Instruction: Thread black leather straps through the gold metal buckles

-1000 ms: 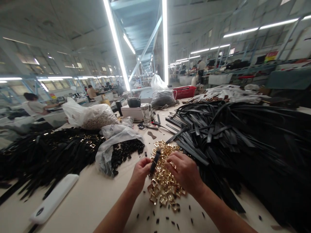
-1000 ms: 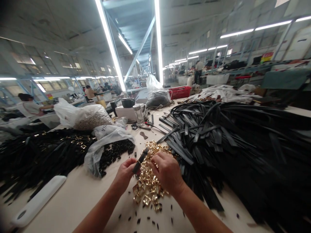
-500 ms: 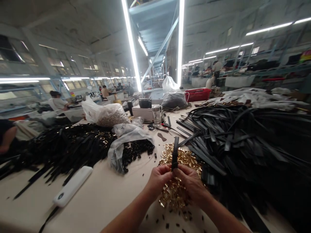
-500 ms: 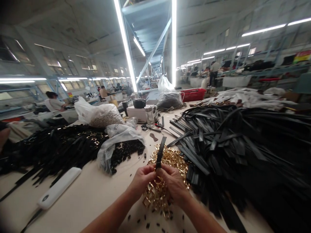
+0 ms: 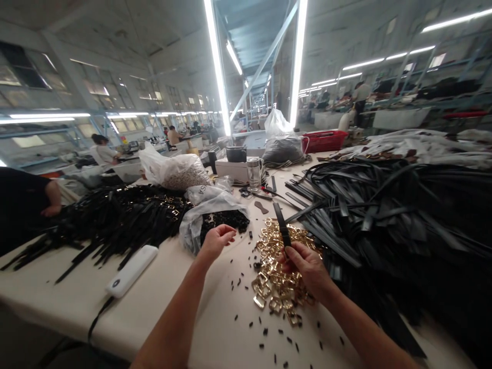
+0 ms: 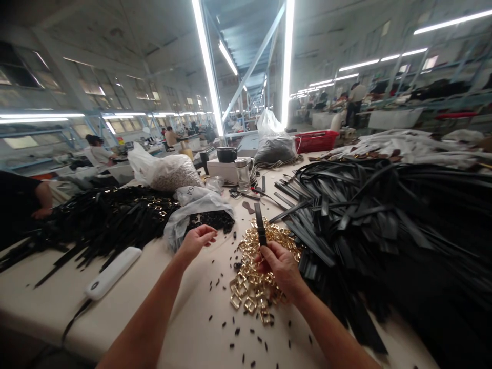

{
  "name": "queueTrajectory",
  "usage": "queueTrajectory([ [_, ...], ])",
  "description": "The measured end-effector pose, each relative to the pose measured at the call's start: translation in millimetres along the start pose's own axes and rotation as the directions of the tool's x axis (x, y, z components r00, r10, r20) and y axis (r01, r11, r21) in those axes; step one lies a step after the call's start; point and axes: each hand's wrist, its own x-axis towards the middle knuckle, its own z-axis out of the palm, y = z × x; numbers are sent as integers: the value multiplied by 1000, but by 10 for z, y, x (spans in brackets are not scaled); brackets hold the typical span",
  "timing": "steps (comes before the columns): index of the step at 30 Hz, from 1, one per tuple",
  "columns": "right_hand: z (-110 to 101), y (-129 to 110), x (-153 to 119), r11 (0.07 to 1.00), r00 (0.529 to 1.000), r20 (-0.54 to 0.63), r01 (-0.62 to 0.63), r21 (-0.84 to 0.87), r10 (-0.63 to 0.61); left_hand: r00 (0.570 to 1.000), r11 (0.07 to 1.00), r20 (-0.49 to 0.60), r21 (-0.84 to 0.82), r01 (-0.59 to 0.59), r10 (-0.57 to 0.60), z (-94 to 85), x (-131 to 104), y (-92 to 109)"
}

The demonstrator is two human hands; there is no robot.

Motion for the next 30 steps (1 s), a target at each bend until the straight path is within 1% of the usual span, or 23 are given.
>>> queueTrajectory([
  [2,-7,16,12,1000,1000,15,19,-15,-18,996,995,88,95,-23,15,24,-44,13],
  [4,-11,29,21,999,999,23,35,-28,-34,978,965,204,240,-102,53,117,-113,0],
  [7,-5,42,24,997,998,35,46,-55,-44,929,839,352,466,-281,116,320,-212,-57],
  [10,5,54,18,994,997,54,54,-98,-49,886,724,449,572,-386,118,483,-253,-114],
  [12,10,63,12,991,997,65,56,-122,-48,875,684,470,602,-412,115,524,-254,-132],
  [13,12,67,8,990,997,69,56,-129,-47,876,682,471,606,-410,109,523,-253,-134],
  [18,15,74,-12,991,994,93,62,-121,-51,891,746,454,589,-312,14,458,-274,-121],
  [21,21,70,-19,987,992,110,77,-142,-61,898,748,439,600,-285,-10,478,-298,-133],
  [23,27,66,-17,986,992,114,77,-148,-61,909,777,416,570,-269,10,515,-307,-151],
  [25,33,68,-12,986,993,106,76,-147,-61,927,869,375,450,-204,23,556,-308,-165],
  [27,36,80,-7,984,994,94,74,-163,-59,942,969,336,232,-87,4,597,-303,-169],
  [28,36,88,-5,981,994,88,74,-178,-59,946,993,323,109,-32,-5,618,-301,-166],
  [30,35,106,-5,970,995,70,88,-229,-73,953,995,302,-87,41,-13,662,-305,-158],
])
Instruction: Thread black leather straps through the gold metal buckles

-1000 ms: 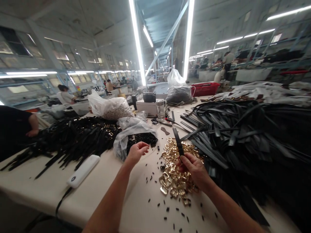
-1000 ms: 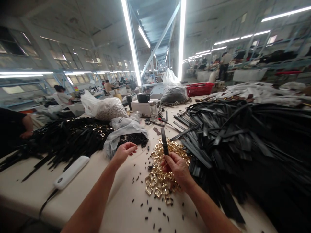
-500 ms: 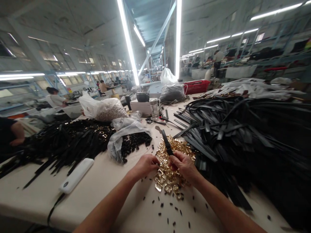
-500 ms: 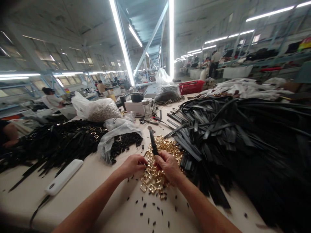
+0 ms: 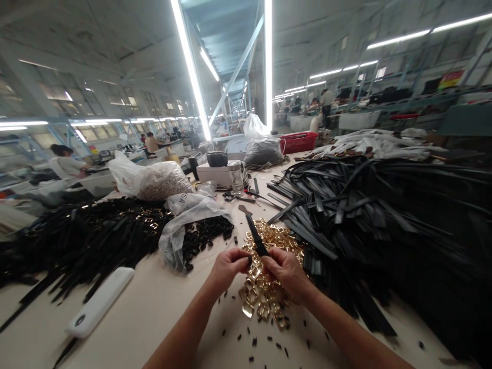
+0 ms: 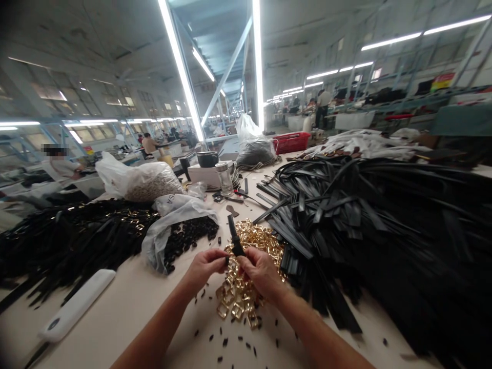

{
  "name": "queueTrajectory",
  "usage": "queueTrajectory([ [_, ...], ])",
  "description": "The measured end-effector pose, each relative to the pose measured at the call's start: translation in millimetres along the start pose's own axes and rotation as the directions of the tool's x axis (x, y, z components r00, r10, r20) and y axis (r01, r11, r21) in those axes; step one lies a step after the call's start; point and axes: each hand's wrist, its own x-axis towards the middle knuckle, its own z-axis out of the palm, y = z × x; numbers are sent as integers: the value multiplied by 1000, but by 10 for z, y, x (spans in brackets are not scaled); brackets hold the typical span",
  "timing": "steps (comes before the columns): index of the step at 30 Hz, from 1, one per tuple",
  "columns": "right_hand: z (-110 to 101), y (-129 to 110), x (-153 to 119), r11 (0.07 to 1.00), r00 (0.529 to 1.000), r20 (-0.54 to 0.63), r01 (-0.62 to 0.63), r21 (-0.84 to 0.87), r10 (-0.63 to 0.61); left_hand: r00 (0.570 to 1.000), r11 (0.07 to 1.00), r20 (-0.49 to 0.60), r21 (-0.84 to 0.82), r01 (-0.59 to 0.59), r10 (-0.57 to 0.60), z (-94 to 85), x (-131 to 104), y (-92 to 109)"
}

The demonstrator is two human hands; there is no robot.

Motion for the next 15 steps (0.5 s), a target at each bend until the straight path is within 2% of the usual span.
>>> queueTrajectory([
  [2,3,10,-7,997,1000,-23,19,-69,-20,999,993,-33,-120,5,-9,47,-4,1],
  [6,19,-7,-32,976,997,-26,65,-210,-72,996,969,-86,-246,6,-28,130,-40,1],
  [10,54,-20,-60,946,992,-19,112,-306,-123,993,958,-115,-286,-39,6,183,-60,25],
  [15,82,-21,-81,950,994,16,107,-292,-107,985,952,-157,-286,-112,68,196,-38,34],
])
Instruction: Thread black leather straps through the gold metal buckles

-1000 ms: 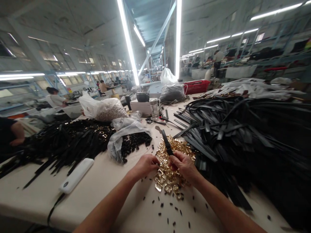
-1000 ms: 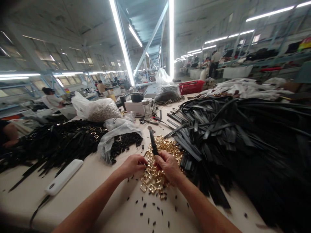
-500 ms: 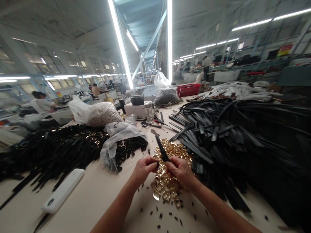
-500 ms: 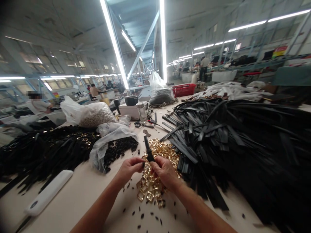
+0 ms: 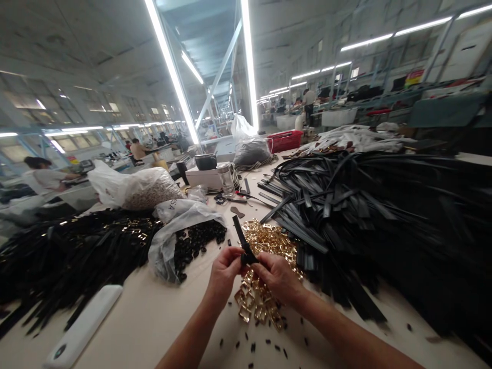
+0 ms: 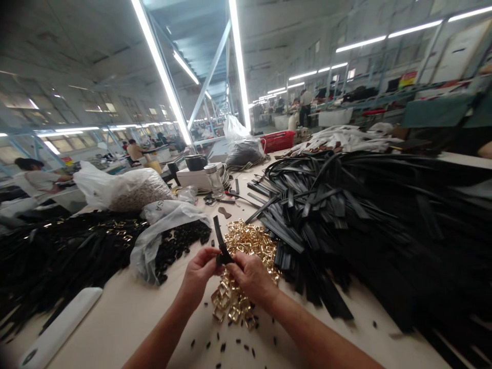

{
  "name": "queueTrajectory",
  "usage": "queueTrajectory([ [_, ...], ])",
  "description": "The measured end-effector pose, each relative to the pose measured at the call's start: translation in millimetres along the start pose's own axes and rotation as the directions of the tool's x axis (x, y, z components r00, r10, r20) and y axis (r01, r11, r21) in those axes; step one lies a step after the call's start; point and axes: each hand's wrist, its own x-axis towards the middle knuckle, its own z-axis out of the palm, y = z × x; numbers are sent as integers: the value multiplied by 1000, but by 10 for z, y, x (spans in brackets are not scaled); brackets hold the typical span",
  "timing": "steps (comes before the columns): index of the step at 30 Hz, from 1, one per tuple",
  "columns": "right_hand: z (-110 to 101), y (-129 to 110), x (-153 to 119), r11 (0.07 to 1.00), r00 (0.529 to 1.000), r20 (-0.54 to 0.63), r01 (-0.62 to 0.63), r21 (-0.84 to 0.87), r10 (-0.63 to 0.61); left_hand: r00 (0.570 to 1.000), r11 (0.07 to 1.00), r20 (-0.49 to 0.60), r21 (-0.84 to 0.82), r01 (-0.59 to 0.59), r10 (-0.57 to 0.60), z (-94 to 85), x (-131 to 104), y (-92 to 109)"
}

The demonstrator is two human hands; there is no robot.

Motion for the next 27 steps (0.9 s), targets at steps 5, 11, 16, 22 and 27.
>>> queueTrajectory([
  [5,-26,-17,1,996,1000,0,20,-85,-20,999,999,11,35,-34,33,-39,25,2],
  [11,-86,-16,19,979,999,14,32,-203,-30,994,993,103,109,-35,24,-100,27,41],
  [16,-105,11,38,975,999,19,39,-219,-36,986,990,163,139,4,-27,-135,36,9],
  [22,-96,22,45,991,1000,1,-5,-134,5,986,991,164,127,-51,30,-92,-7,-4],
  [27,-79,24,32,988,999,23,33,-151,-30,990,975,130,204,-88,62,-54,-12,26],
])
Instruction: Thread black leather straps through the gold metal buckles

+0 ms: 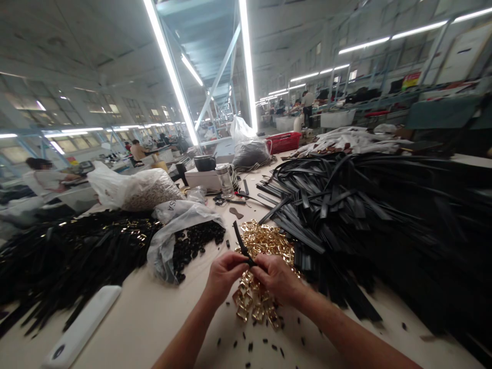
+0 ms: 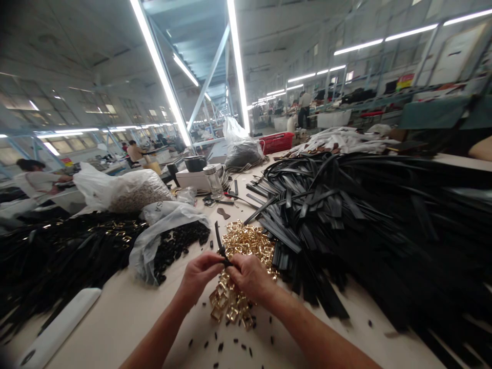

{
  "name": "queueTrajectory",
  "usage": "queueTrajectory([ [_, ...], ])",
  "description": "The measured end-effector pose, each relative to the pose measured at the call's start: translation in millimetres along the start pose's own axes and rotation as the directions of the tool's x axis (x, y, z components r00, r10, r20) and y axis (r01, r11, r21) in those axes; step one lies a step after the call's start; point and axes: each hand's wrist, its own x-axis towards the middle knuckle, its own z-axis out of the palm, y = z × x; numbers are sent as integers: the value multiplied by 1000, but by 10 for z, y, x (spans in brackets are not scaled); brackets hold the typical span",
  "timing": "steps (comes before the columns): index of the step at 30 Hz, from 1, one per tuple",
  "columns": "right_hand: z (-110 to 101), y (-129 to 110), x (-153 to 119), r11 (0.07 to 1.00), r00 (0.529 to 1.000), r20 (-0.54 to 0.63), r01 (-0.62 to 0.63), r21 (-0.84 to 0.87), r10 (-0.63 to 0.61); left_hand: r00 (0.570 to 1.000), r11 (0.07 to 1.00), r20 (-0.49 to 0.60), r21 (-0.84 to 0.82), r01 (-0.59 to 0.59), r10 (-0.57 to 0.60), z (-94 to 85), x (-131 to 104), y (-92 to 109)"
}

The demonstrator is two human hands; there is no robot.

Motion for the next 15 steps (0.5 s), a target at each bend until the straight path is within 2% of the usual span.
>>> queueTrajectory([
  [3,34,6,-4,995,999,22,-29,99,27,994,993,17,-51,108,-107,-2,23,-24],
  [7,70,-18,-13,952,993,98,-87,293,60,998,997,-5,42,58,-58,5,34,-83],
  [11,54,-69,-26,959,993,115,-22,284,-11,1000,994,1,107,16,-16,20,22,-130],
  [15,17,-91,-16,946,994,95,-81,315,53,999,999,16,33,35,-35,58,-8,-98],
])
